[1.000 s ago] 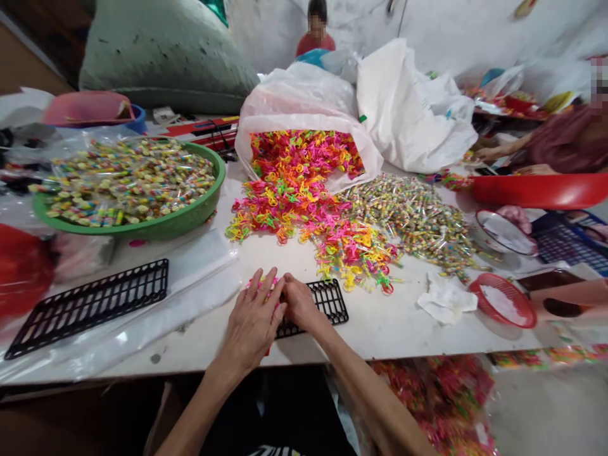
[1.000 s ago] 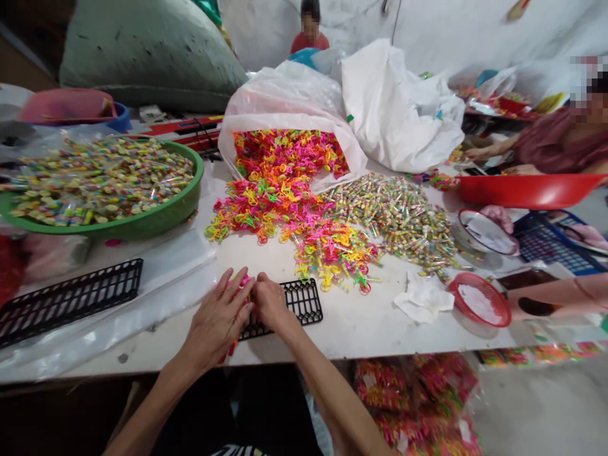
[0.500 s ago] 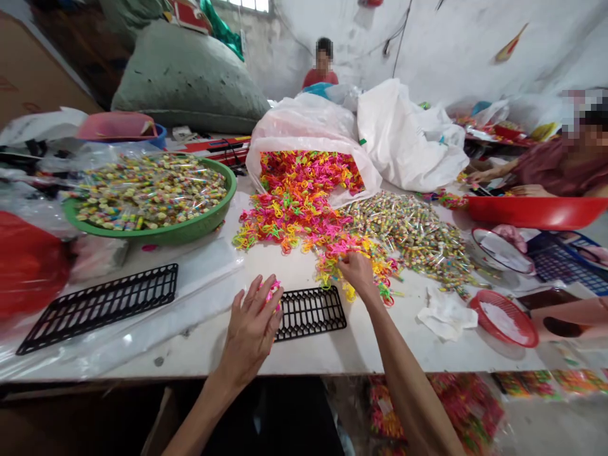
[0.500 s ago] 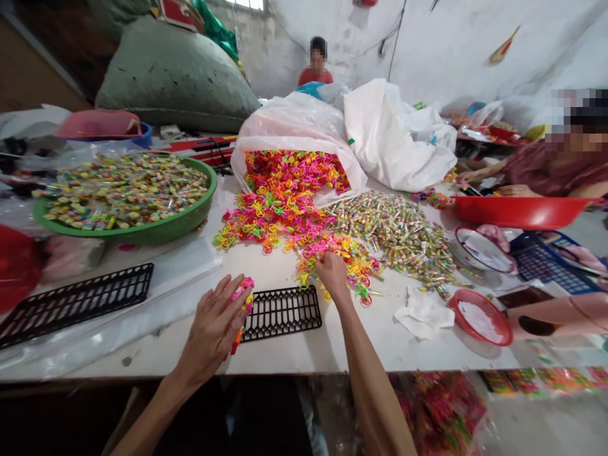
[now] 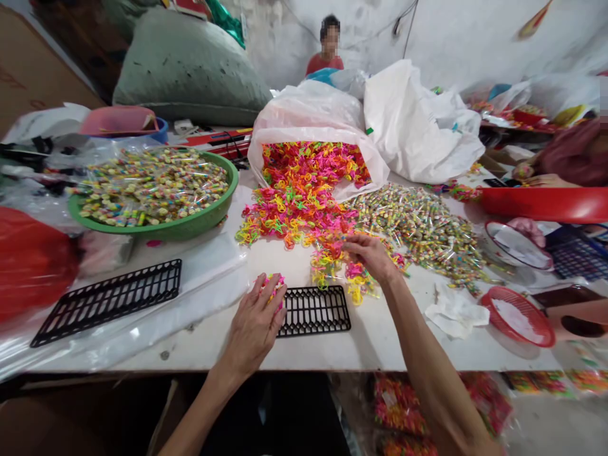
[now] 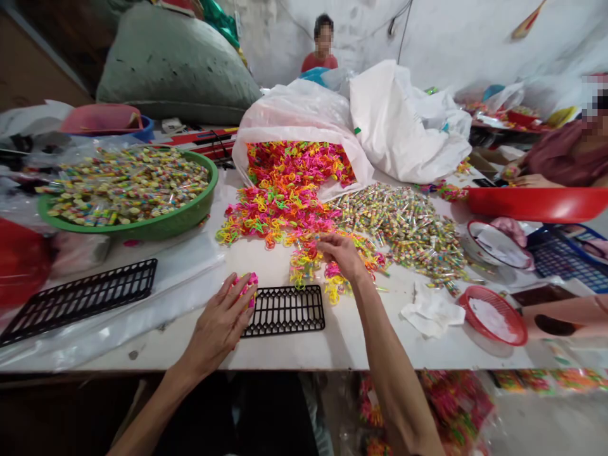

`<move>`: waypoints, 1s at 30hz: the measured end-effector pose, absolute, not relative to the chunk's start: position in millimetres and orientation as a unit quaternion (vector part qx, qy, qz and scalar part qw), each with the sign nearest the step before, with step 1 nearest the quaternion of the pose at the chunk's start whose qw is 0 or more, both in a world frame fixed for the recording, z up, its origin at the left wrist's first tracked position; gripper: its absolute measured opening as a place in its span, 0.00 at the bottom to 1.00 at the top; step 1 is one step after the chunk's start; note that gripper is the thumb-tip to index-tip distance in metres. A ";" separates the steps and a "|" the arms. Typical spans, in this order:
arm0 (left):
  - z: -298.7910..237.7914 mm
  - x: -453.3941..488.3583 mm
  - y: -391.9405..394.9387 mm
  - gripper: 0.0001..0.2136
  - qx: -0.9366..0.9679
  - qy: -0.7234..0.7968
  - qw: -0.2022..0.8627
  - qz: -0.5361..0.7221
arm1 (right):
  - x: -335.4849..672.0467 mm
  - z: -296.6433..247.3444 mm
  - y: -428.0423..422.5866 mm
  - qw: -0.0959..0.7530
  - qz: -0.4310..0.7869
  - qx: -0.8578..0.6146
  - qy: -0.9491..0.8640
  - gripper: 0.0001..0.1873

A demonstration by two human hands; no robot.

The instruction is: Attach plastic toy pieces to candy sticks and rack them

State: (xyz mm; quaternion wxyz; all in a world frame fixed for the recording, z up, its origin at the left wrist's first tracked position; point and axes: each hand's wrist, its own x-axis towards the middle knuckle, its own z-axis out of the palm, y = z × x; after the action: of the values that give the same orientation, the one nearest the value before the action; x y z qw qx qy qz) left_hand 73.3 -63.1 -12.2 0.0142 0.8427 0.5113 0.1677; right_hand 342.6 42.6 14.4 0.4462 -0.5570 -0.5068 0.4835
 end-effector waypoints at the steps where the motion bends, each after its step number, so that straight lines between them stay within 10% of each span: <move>1: -12.3 73.2 -63.2 0.21 0.842 0.511 0.016 0.169 | 337.3 11.9 36.1 0.426 0.526 -0.537 -0.503 0.12; 7: -9.2 72.4 -62.9 0.21 0.844 0.506 0.024 0.178 | 286.5 -36.7 -22.9 0.311 0.616 -0.531 -0.492 0.07; 13: -9.1 72.7 -62.6 0.20 0.843 0.504 0.029 0.185 | 264.2 -43.1 -41.0 0.364 0.456 -0.588 -0.560 0.04; 20: -5.7 73.9 -63.3 0.20 0.839 0.508 0.040 0.188 | 287.6 -7.5 -31.6 0.498 0.586 -0.500 -0.398 0.03; 30: -6.6 74.0 -63.7 0.20 0.839 0.511 0.043 0.181 | 229.9 -45.6 -70.9 0.356 0.480 -0.576 -0.558 0.04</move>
State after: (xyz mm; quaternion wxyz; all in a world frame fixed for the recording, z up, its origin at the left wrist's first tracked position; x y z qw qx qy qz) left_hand 74.0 -63.7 -6.6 0.0435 0.8393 0.5106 0.1814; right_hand 229.9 -70.9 -45.6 0.3564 -0.5758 -0.5580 0.4797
